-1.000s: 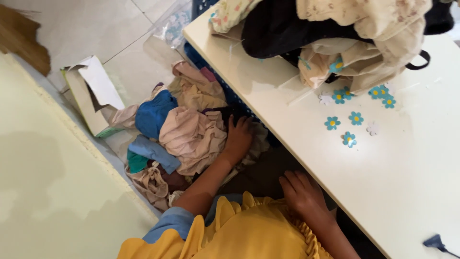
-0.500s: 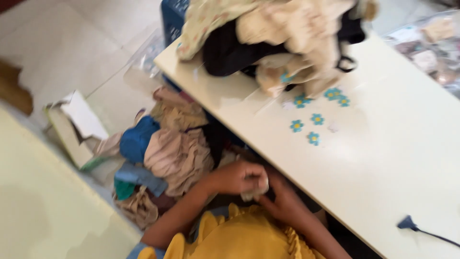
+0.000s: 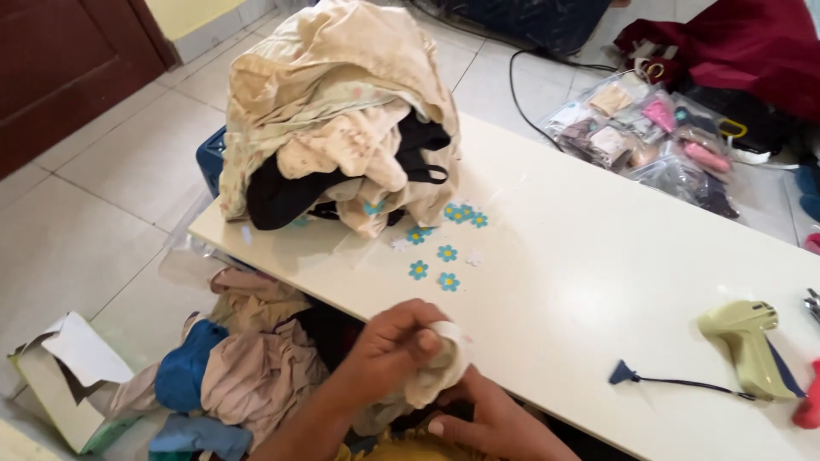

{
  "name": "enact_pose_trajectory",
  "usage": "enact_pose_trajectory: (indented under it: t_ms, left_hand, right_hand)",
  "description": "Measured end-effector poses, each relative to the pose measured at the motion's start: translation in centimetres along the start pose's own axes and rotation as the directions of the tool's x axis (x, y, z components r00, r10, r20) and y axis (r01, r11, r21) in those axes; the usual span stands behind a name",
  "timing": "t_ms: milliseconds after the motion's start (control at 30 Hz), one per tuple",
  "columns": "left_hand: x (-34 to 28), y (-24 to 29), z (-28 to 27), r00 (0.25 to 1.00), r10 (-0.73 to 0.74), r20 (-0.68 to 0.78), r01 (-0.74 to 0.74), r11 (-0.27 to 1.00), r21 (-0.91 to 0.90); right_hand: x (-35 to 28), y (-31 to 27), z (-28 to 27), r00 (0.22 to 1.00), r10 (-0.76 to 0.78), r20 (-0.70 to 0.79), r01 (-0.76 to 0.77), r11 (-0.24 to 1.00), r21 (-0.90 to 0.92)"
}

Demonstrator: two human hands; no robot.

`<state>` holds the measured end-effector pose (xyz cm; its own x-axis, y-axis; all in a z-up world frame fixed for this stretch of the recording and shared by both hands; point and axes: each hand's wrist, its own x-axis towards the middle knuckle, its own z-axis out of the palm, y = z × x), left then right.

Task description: The person uses a hot glue gun to attach small flower-shaped decorations to various pieces of clothing, including a black garment and a beige garment. They pick up the flowers from the table, apply glue, and press them onto the fabric.

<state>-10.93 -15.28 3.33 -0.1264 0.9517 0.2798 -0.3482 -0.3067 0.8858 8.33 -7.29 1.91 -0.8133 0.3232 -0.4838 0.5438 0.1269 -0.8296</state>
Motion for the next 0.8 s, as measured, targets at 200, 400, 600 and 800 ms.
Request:
enact_pose_trajectory:
  t_ms: [200,400,600,800]
  left_hand:
    - [3.6,0.2,5.7,0.967,0.094,0.238,-0.136,0.977,0.165]
    - [8.2,-2.3,5.9,0.979,0.184,-0.084,-0.198,0.958,-0.208]
    - [11.0,-7.2,6.0,0.918,0.059,-0.392,-0.068,0.998,-0.007]
    - [9.8,-11.0,6.4,0.98,0.135,-0.145,0.111,0.229,0.967]
  right_hand:
    - [-0.4,7.5,-3.0,0.955,-0.141,-0.26,0.129,0.99,-0.064]
    - [-2.9,10.7,-10.8,0.687,0.03,-0.726,0.135,0.977,0.168]
    - [-4.3,8.3,-15.8,0.411,-0.151,-0.899,0.217,0.974,-0.064]
    - [-2.7,11.0,-15.5,0.422,-0.095,-0.902,-0.033,0.992,-0.12]
